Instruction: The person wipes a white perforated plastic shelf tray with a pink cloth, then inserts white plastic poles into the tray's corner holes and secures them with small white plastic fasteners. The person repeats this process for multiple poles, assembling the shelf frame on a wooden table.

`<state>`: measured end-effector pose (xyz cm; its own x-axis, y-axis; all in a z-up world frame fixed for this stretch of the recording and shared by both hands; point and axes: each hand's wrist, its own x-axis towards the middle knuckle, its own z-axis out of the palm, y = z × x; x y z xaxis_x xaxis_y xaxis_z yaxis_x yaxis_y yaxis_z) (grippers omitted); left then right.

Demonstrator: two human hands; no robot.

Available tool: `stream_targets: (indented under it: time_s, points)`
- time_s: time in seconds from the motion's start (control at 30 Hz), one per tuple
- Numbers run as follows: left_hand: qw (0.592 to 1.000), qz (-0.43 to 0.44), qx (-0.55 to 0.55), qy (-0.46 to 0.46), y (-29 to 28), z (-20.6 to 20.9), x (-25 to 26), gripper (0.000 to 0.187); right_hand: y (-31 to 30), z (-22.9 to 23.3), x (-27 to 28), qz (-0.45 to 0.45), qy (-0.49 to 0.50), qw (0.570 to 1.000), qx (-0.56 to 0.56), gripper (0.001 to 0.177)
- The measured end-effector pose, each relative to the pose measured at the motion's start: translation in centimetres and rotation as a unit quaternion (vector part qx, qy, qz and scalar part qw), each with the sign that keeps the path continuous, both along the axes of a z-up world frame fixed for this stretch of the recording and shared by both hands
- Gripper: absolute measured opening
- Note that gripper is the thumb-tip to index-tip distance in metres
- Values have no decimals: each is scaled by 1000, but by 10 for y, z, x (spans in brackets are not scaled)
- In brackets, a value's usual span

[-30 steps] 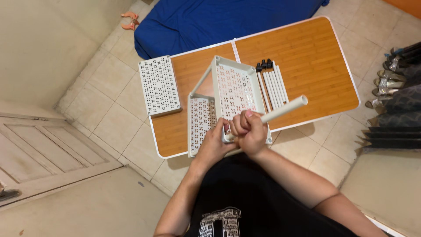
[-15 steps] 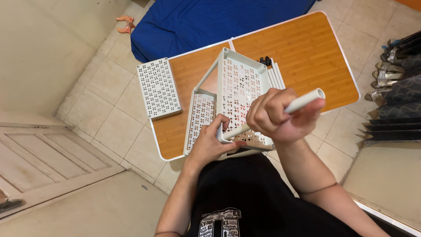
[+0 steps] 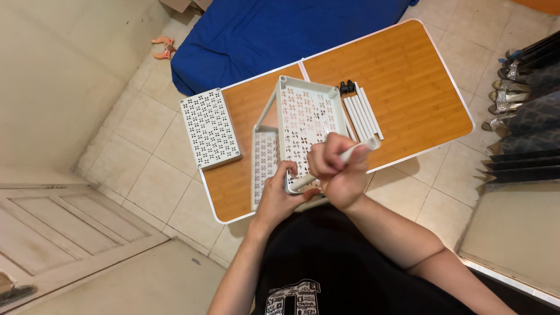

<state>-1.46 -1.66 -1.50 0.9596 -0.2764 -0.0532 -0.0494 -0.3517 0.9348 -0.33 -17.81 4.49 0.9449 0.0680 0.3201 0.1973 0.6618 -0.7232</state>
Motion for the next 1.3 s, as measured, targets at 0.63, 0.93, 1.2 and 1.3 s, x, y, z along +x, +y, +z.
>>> stream_targets:
  time_s: [0.63, 0.93, 1.2, 1.3]
  points:
    - [968, 76, -55, -233, 33, -117, -5, 65, 48, -29, -7, 85, -62, 852, -513, 28]
    - [977, 56, -183, -89, 48, -149, -5, 115, 71, -59, -7, 82, -111, 845, -517, 38]
    - [985, 30, -170, 22, 63, -138, 1, 116, 71, -73, -7, 102, -55, 842, -527, 37]
    - [991, 60, -10, 123, 66, -123, 7, 116, 59, -75, -1, 89, -49, 832, -545, 37]
